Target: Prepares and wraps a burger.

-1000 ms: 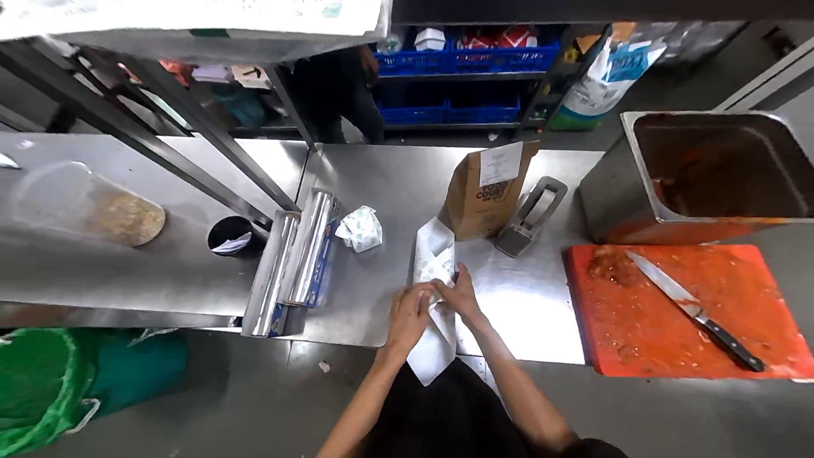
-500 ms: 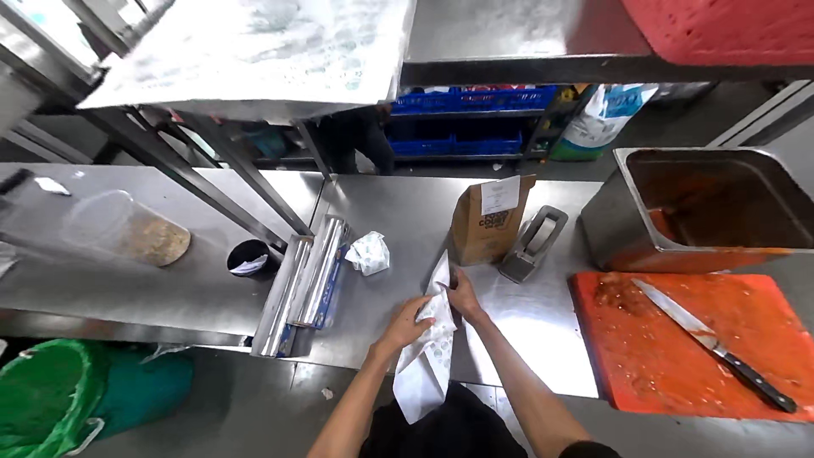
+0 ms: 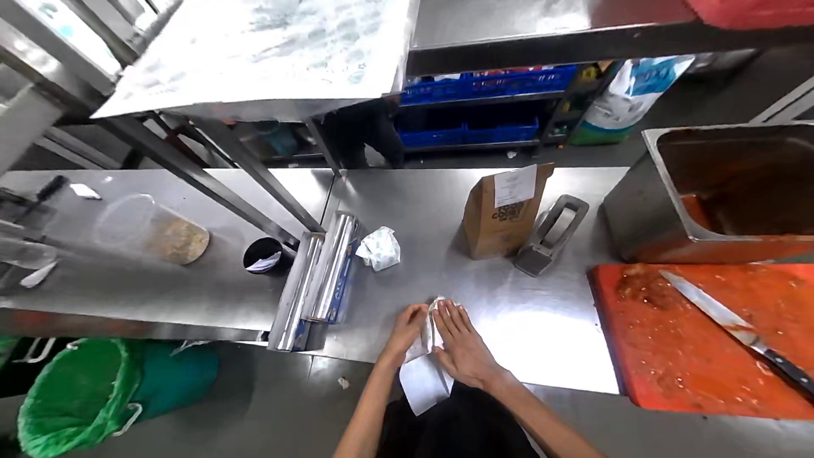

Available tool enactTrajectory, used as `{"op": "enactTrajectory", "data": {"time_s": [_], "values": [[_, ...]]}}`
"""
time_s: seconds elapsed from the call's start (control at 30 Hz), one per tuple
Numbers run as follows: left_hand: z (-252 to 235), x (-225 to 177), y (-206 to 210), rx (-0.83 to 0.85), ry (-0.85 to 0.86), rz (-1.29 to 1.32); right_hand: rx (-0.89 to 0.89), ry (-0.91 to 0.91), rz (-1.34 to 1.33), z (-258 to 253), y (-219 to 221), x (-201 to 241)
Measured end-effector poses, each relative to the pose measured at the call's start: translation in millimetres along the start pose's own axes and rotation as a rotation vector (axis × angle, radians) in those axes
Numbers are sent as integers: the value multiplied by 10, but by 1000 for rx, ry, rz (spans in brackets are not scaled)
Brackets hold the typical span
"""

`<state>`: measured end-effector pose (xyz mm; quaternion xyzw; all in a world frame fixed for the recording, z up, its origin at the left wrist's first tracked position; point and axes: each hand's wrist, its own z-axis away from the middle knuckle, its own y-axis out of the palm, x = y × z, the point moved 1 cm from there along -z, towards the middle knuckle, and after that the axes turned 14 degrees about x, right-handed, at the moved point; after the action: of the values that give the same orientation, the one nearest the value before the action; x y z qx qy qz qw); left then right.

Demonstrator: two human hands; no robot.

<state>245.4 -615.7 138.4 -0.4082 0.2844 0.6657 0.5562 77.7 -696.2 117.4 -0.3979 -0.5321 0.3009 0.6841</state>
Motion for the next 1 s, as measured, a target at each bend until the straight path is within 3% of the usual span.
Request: {"op": "enactTrajectory", "data": {"time_s": [0.13,0.23,0.3,0.37,0.47,0.53,0.6,0.7,0.8,0.9,1.0], "values": [[11,10,54,60,-7,-400,92,57,-536,31,-498,-72],[-71,-254,133,147,33,-775,59,164,-517,-117,-683,-264],[-112,-428,227,185,113,-995,137,260,-424,-180,-601,-356],[15,-555,298,60,157,-1076,209,407,-460,-117,-540,-348],[331,-387,310,-320,116,-730,182,638,-641,88,-483,-255],[398,-49,388,-279,-11,-352,153,749,-730,175,-309,-158],[338,242,513,-213,-105,-162,184,773,-750,191,-197,-44],[225,215,452,-171,-158,-275,195,679,-756,210,-278,-76],[159,125,304,-81,-11,-395,-34,606,-614,62,-401,-176],[134,87,213,62,175,-426,-189,512,-550,-439,-317,-483],[180,-107,162,142,187,-366,-45,509,-638,-846,-414,-706]]}}
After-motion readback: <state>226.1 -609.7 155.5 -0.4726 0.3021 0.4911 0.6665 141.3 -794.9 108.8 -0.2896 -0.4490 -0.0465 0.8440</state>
